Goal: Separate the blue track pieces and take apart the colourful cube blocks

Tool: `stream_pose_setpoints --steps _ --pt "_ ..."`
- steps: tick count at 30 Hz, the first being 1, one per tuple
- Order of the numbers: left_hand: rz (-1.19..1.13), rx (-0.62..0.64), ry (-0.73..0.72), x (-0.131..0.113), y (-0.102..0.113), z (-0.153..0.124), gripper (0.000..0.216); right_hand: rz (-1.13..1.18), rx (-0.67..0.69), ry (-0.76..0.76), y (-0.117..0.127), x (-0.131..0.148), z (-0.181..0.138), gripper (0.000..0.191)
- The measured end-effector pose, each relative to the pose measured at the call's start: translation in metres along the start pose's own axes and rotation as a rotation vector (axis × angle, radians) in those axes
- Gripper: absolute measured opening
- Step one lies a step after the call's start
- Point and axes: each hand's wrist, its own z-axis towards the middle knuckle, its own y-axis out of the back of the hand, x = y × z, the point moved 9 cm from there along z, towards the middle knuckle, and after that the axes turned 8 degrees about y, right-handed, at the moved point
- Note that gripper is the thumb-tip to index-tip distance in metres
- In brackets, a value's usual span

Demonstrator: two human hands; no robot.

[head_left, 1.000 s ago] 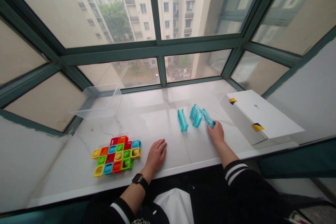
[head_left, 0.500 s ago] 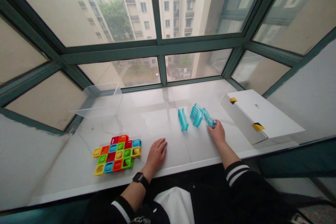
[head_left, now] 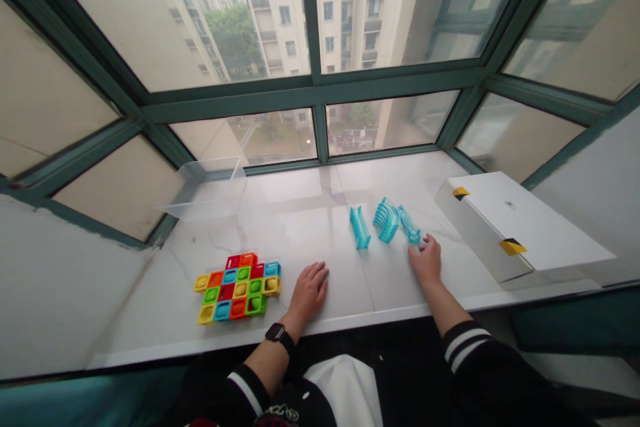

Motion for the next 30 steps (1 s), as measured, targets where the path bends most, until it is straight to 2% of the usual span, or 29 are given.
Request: stream_pose_setpoints --steps 3,5,8,10,12,14,17,20,22,24,25,27,30 --pt "-0.001 -0.002 0.002 -0.002 0.002 0.000 0.038 0.080 -0.012 -0.035 0.002 0.000 -0.031 0.057" --pt "-0.006 -0.003 0.003 -0.003 0.003 0.000 0.038 0.123 0.059 -0.009 -0.005 0.010 -0.055 0.046" --pt "-0.012 0.004 0.014 -0.004 0.002 0.000 0.038 0.139 0.204 0.117 -0.020 0.040 -0.085 0.035" --pt "-0.012 0.018 0.025 -0.004 0.000 0.000 0.039 0.105 0.308 0.197 -0.029 0.058 -0.096 0.030" --pt "-0.026 0.038 0.024 -0.006 0.001 -0.002 0.042 0.064 0.345 0.234 -0.032 0.067 -0.098 0.029" --pt "-0.060 0.038 0.002 -0.010 0.012 -0.004 0.047 0.040 0.339 0.253 -0.030 0.071 -0.095 0.031" --pt "-0.085 -0.051 -0.021 -0.004 0.057 -0.011 0.043 0.033 0.325 0.288 -0.028 0.072 -0.092 0.034" --pt "-0.003 -0.221 0.089 0.038 0.125 -0.022 0.035 0.017 0.312 0.307 -0.028 0.072 -0.093 0.036" --pt "0.092 -0.297 0.233 0.084 0.164 -0.034 0.036 0.003 0.315 0.317 -0.028 0.072 -0.094 0.035" --pt "0.215 -0.321 0.397 0.135 0.190 -0.047 0.042 -0.001 0.317 0.325 -0.029 0.072 -0.094 0.035" --pt "0.282 -0.308 0.465 0.157 0.197 -0.054 0.048 -0.002 0.315 0.328 -0.030 0.072 -0.094 0.035" --pt "0.385 -0.221 0.542 0.190 0.195 -0.062 0.063 -0.006 0.311 0.333 -0.030 0.071 -0.094 0.035" --pt "0.459 -0.095 0.594 0.212 0.177 -0.069 0.073 -0.018 0.311 0.335 -0.030 0.070 -0.094 0.035"
